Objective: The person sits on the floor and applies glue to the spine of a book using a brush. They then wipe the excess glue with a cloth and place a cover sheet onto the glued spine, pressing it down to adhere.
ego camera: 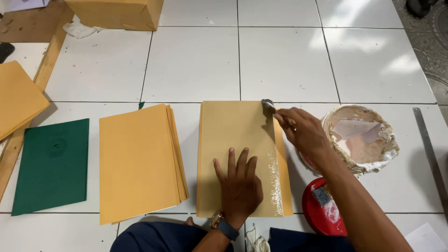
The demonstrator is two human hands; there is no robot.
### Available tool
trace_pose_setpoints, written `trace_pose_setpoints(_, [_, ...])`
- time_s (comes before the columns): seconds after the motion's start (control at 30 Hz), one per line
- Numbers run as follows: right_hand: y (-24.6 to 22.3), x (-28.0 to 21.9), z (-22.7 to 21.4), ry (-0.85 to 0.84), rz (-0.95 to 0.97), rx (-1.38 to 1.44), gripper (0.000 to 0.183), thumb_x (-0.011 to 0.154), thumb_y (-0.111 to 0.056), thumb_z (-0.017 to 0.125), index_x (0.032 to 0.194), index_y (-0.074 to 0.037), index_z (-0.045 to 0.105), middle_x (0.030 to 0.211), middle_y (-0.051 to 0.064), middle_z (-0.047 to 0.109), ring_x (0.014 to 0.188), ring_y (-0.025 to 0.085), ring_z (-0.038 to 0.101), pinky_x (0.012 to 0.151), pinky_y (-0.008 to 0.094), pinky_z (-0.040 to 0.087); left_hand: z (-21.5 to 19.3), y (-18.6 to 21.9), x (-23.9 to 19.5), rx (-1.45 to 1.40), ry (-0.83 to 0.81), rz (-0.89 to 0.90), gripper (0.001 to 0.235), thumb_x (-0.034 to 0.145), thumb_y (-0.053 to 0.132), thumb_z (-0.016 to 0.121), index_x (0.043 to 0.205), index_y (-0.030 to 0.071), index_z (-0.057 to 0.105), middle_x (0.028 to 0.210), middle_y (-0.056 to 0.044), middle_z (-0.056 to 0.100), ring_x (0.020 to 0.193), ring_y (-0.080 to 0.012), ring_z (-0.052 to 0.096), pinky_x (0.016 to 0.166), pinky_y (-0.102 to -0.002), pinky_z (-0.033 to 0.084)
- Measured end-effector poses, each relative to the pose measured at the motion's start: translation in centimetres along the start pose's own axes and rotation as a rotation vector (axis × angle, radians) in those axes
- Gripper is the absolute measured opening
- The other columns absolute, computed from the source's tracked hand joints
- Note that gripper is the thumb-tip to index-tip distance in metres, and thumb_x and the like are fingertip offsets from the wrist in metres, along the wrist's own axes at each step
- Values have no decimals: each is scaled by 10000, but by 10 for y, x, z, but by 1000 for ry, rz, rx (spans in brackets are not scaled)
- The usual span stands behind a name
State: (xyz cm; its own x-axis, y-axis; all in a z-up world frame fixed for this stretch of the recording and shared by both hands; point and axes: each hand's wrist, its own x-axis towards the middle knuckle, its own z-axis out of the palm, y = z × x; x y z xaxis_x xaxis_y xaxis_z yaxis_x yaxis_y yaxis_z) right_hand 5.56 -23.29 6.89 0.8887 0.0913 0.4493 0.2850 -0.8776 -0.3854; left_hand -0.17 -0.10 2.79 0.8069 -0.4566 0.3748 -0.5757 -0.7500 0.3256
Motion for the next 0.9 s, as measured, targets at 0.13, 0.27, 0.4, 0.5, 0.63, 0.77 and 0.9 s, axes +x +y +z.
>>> trace_pose_setpoints(0.13, [-9, -33, -16, -179, 146, 58, 240, 1036, -218, 586, 1214, -95, 692, 929, 61, 728, 610, 193, 635, 538, 365, 597, 0, 0, 0, 5, 21, 9, 487, 796, 163, 549, 1278, 131, 609, 1491, -100, 558, 1460, -446, 400, 1105, -781, 218])
trace_pose_setpoints(0.27, [-18, -81, -27, -202, 126, 113, 268, 1001, -271, 601, 1173, -112, 731, 889, 79, 758, 565, 158, 685, 452, 284, 592, 1, 1, 0, -17, 30, -1, 468, 838, 150, 496, 1285, 121, 631, 1477, -107, 580, 1455, -449, 411, 1103, -788, 217])
trace_pose_setpoints(0.4, [-65, -106, -60, -180, 63, 301, 184, 965, -173, 639, 1084, -67, 732, 888, 44, 775, 641, 165, 672, 609, 288, 530, 2, -2, -2, -57, 28, 5, 436, 894, 184, 481, 1303, 119, 617, 1497, -117, 558, 1481, -437, 376, 1116, -792, 199])
trace_pose_setpoints(0.5, [-67, -126, -74, -327, 218, 338, 231, 951, -298, 639, 1050, -159, 794, 933, -37, 849, 755, 127, 792, 694, 264, 617, 7, -3, -4, -8, 19, 2, 504, 827, 161, 534, 1326, 119, 592, 1504, -76, 550, 1485, -416, 382, 1125, -790, 214])
trace_pose_setpoints(0.63, [-73, -93, -99, -569, 441, 448, 302, 944, -368, 631, 925, -172, 860, 870, -68, 911, 765, 96, 811, 718, 263, 605, 6, -2, -4, 9, 60, 4, 520, 907, 115, 469, 1417, 20, 504, 1500, -138, 547, 1479, -407, 416, 1138, -756, 254])
trace_pose_setpoints(0.77, [-49, -63, -85, -683, 574, 315, 394, 964, -416, 578, 831, -168, 853, 652, -40, 824, 433, 79, 602, 454, 238, 472, 7, -2, -4, 20, 101, -9, 509, 934, 102, 458, 1428, -21, 470, 1458, -193, 549, 1448, -400, 458, 1160, -717, 269])
trace_pose_setpoints(0.9, [-23, -21, -68, -518, 563, 200, 322, 1004, -351, 557, 1075, -141, 790, 641, 27, 765, 447, 125, 636, 434, 262, 473, 8, -2, -4, 98, 76, -12, 509, 942, 147, 426, 1420, -2, 517, 1471, -160, 544, 1461, -365, 439, 1181, -688, 259])
